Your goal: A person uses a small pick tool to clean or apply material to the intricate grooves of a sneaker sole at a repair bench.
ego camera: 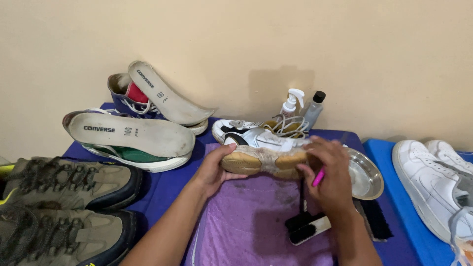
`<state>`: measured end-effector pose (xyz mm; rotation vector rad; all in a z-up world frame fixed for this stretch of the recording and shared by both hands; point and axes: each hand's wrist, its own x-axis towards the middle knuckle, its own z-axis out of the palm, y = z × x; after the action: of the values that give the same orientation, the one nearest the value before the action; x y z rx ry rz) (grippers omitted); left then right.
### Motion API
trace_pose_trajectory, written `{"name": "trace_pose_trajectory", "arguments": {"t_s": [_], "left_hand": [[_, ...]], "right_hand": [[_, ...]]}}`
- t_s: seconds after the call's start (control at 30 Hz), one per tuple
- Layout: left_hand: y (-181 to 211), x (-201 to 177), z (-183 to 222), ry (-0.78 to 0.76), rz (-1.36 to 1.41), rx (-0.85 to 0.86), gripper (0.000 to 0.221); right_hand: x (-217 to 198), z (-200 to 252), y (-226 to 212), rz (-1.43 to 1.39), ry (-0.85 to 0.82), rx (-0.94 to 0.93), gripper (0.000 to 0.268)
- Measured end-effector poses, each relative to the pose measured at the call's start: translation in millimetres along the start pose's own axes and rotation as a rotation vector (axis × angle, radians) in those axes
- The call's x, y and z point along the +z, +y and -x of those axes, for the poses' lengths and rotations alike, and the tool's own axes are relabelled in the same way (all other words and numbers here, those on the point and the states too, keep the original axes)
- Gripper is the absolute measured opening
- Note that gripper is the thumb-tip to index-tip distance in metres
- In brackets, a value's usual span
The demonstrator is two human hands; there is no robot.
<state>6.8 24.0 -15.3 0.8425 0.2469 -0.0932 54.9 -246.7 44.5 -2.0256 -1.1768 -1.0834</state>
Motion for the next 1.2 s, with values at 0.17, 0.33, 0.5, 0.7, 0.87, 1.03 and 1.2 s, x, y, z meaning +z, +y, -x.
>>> {"name": "trace_pose_trajectory", "arguments": {"t_s": [0.17,0.33,0.5,0.7,0.87,1.03,1.2], "left_hand": [[2,33,20,0.017,0.224,0.019,0.066],[-3,61,52,-0.239,0.382,-0.166,0.06],[-18,39,27,-0.238,0.188,-0.18,0.07],[-6,42,31,-0.083,-0.478,0.232,0.072],[-28,25,19,-0.091,-0.68,0.469,0.057],[-40,27,5,-0.018,-0.144,0.324,0.071],[-26,42,19,0.04,-0.103,0.375,0.064]], "right_hand": [[2,1,-9,0.047,0.286,0.296,0.078],[37,36,-2,-0.61,-0.023,0.681,0.079],[41,28,-14,-0.774,-0.053,0.688,0.064],[44,25,-17,-0.656,-0.15,0.705,0.07],[36,3,-39,-0.666,-0.193,0.691,0.081],[40,13,-25,-0.962,-0.131,0.618,0.088],[27,8,-27,-0.787,0.103,0.585,0.042]]}}
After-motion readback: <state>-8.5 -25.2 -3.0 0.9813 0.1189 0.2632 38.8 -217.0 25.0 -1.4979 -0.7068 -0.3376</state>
